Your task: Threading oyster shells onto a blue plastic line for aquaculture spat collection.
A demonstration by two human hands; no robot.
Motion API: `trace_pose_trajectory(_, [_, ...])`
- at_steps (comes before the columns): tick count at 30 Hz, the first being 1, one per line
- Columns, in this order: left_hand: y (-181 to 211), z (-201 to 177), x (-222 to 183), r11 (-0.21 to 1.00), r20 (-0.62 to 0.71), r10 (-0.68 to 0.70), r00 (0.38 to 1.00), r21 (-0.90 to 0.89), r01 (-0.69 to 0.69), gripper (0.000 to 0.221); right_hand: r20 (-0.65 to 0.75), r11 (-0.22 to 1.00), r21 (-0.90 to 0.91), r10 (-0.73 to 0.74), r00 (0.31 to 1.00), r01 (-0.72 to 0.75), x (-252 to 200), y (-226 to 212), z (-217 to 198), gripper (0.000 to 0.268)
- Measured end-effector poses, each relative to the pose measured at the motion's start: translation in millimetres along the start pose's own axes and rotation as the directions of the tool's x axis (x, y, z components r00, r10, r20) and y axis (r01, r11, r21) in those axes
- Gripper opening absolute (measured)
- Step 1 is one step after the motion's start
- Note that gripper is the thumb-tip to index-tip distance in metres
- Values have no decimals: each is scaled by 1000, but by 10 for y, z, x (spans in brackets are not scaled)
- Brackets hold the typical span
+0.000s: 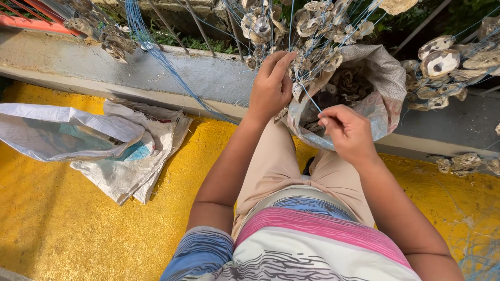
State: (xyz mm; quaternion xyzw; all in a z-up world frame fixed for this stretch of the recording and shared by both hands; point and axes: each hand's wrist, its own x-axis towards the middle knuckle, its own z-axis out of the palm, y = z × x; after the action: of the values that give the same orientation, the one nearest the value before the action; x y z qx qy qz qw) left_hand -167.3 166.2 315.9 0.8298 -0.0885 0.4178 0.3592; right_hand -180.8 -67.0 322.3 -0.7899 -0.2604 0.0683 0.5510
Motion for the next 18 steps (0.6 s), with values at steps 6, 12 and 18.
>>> trace_pose_trajectory(6, [112, -89, 26, 994, 48, 60, 997, -99, -55, 40, -154, 966, 154, -186, 970, 209, 302, -322, -223, 7])
trace_pose_trajectory(12, [118, 36, -29, 873, 51, -307, 950, -383, 303, 15, -232, 804, -235, -592, 772, 546, 1112, -612, -131, 7])
trace_pose_trajectory(18, [42, 253, -56, 390, 251, -443, 861, -810, 437, 21, -185, 940, -64, -341, 922, 335, 1610, -233, 157, 9])
